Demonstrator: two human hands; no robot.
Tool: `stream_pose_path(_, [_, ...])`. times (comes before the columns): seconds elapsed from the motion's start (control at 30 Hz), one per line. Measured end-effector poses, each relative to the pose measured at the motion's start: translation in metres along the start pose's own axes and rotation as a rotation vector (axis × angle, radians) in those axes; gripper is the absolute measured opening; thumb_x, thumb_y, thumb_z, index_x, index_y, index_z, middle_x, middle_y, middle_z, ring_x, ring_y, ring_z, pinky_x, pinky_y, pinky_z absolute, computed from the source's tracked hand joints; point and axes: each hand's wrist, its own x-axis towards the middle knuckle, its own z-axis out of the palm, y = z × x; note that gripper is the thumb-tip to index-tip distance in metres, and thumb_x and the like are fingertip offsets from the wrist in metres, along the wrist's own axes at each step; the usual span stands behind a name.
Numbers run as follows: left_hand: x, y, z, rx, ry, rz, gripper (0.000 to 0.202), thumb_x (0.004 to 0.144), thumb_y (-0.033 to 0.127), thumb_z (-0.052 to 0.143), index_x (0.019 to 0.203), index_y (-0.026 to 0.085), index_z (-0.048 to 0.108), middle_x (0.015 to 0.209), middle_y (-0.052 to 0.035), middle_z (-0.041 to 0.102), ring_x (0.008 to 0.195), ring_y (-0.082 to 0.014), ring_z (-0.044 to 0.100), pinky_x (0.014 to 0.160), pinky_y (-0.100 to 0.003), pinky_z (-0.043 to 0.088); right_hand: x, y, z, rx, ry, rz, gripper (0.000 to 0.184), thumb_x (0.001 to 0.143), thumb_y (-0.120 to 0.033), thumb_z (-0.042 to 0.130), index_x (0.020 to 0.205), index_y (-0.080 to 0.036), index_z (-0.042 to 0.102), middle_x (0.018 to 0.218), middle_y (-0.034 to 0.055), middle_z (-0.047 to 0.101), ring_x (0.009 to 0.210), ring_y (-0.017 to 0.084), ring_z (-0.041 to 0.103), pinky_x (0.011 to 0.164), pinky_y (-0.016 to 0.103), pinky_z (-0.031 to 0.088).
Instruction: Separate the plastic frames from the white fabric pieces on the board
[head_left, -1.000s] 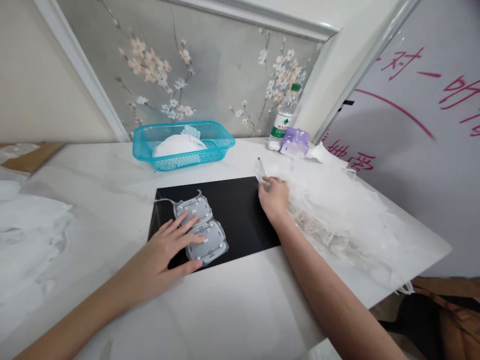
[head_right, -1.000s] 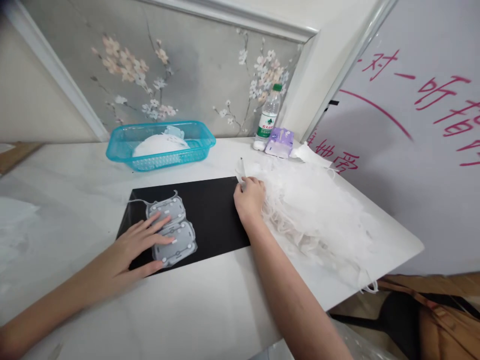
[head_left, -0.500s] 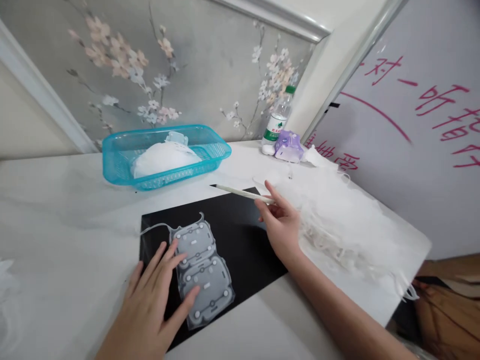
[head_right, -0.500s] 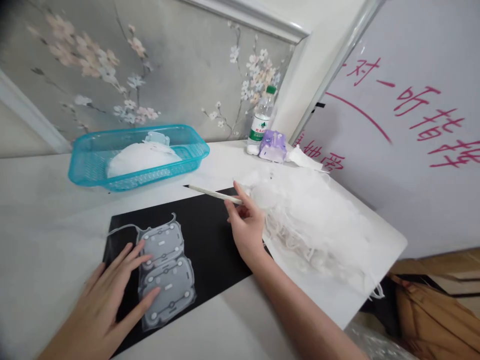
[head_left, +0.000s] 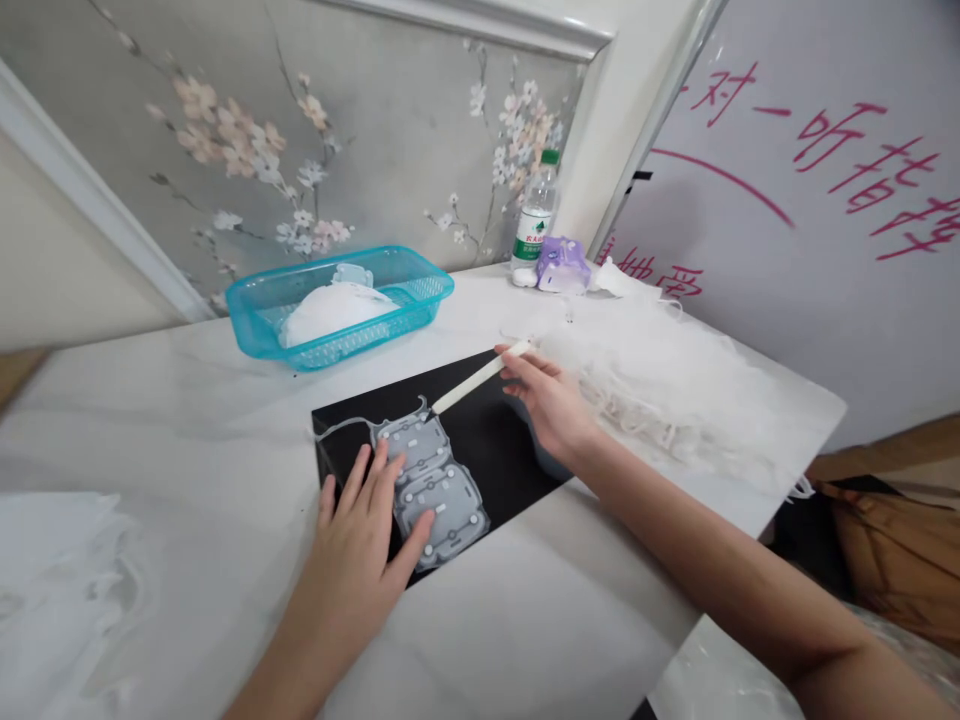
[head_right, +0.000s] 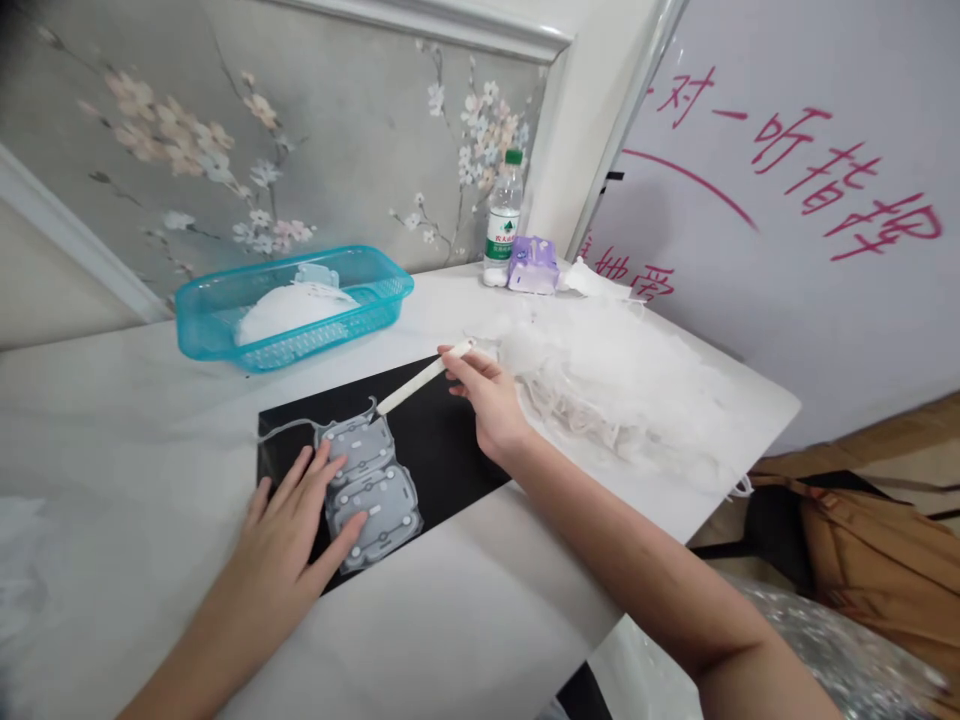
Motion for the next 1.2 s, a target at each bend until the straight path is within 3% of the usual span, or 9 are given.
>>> stream_pose_path(0.13, [0.003, 0.002, 0.003, 0.066, -0.023, 0.070, 0.060, 0.096, 0.049, 0.031, 0.143, 0.014, 0.039, 0.152, -0.0145, 0.034, 0.142, -0.0340, 0.029, 0.106, -0.063, 0.032, -0.002, -0.012, 0.004, 0.298, 0.002, 0.182, 0.013, 0.086, -0.031, 0.059, 0.081, -0.020, 0.063, 0.088, 0.0003, 0.069, 0.088, 0.011, 0.064, 0.079, 0.023, 0.049])
stream_pose_path(0.23, [0.004, 0.001, 0.004, 0.089, -0.033, 0.073, 0.061, 0.096, 0.050, 0.029, 0.144, 0.014, 0.040, 0.153, -0.0126, 0.033, 0.141, -0.0338, 0.030, 0.104, -0.063, 0.035, 0.003, -0.016, 0.004, 0.428, 0.036, 0.274, 0.017, 0.093, -0.028, 0.047, 0.082, -0.021, 0.057, 0.076, -0.0015, 0.066, 0.070, 0.009, 0.064, 0.070, 0.022, 0.052])
stream_pose_path(0.3, [0.005, 0.000, 0.004, 0.091, -0.042, 0.069, 0.061, 0.096, 0.051, 0.029, 0.143, 0.015, 0.040, 0.153, -0.0114, 0.032, 0.141, -0.0336, 0.030, 0.104, -0.063, 0.036, 0.007, -0.016, 0.001, 0.446, 0.021, 0.266, 0.013, 0.094, -0.029, 0.047, 0.087, -0.022, 0.056, 0.066, -0.0045, 0.059, 0.050, 0.005, 0.053, 0.054, 0.017, 0.047])
stream_pose_path(0.4, [0.005, -0.001, 0.003, 0.088, -0.045, 0.068, 0.061, 0.096, 0.052, 0.028, 0.144, 0.017, 0.040, 0.154, -0.0099, 0.030, 0.142, -0.0327, 0.029, 0.105, -0.062, 0.036, 0.012, -0.015, -0.005, 0.436, -0.040, 0.273, 0.010, 0.090, -0.028, 0.055, 0.083, -0.020, 0.053, 0.055, -0.0095, 0.045, 0.034, 0.001, 0.024, 0.034, 0.013, 0.024])
stream_pose_path(0.5, [0.005, -0.001, 0.003, 0.087, -0.039, 0.063, 0.060, 0.096, 0.052, 0.028, 0.144, 0.018, 0.039, 0.154, -0.0093, 0.031, 0.142, -0.0315, 0.029, 0.106, -0.061, 0.035, 0.013, -0.016, -0.008, 0.459, -0.087, 0.336, 0.035, 0.088, -0.028, 0.059, 0.062, -0.020, 0.037, 0.047, -0.0124, 0.024, 0.035, 0.002, 0.010, 0.031, 0.016, 0.014])
stream_pose_path(0.63, [0.006, 0.000, 0.003, 0.087, -0.031, 0.062, 0.061, 0.096, 0.053, 0.026, 0.143, 0.017, 0.042, 0.153, -0.0103, 0.033, 0.141, -0.0317, 0.031, 0.105, -0.060, 0.036, 0.010, -0.015, -0.010, 0.571, -0.214, 0.402, 0.051, 0.093, -0.033, 0.053, 0.058, -0.021, 0.018, 0.048, -0.0117, 0.009, 0.037, 0.004, 0.005, 0.032, 0.019, 0.011])
stream_pose_path(0.87, [0.007, 0.003, 0.001, 0.075, -0.030, 0.071, 0.063, 0.095, 0.054, 0.027, 0.142, 0.015, 0.043, 0.152, -0.0143, 0.036, 0.141, -0.0335, 0.032, 0.105, -0.060, 0.035, 0.002, -0.001, -0.005, 0.688, -0.547, 0.635, 0.058, 0.096, -0.061, 0.024, 0.056, -0.021, 0.012, 0.044, -0.0100, 0.006, 0.033, 0.005, 0.003, 0.032, 0.021, 0.004])
stream_pose_path(1.2, [0.006, -0.001, 0.004, 0.096, -0.009, 0.099, 0.066, 0.094, 0.057, 0.026, 0.142, 0.016, 0.041, 0.153, -0.0120, 0.034, 0.141, -0.0332, 0.031, 0.105, -0.059, 0.035, 0.001, 0.004, -0.002, 0.425, -0.877, 0.811, 0.058, 0.097, -0.058, 0.015, 0.053, -0.020, 0.016, 0.039, -0.0086, 0.017, 0.031, 0.005, 0.009, 0.029, 0.016, 0.016])
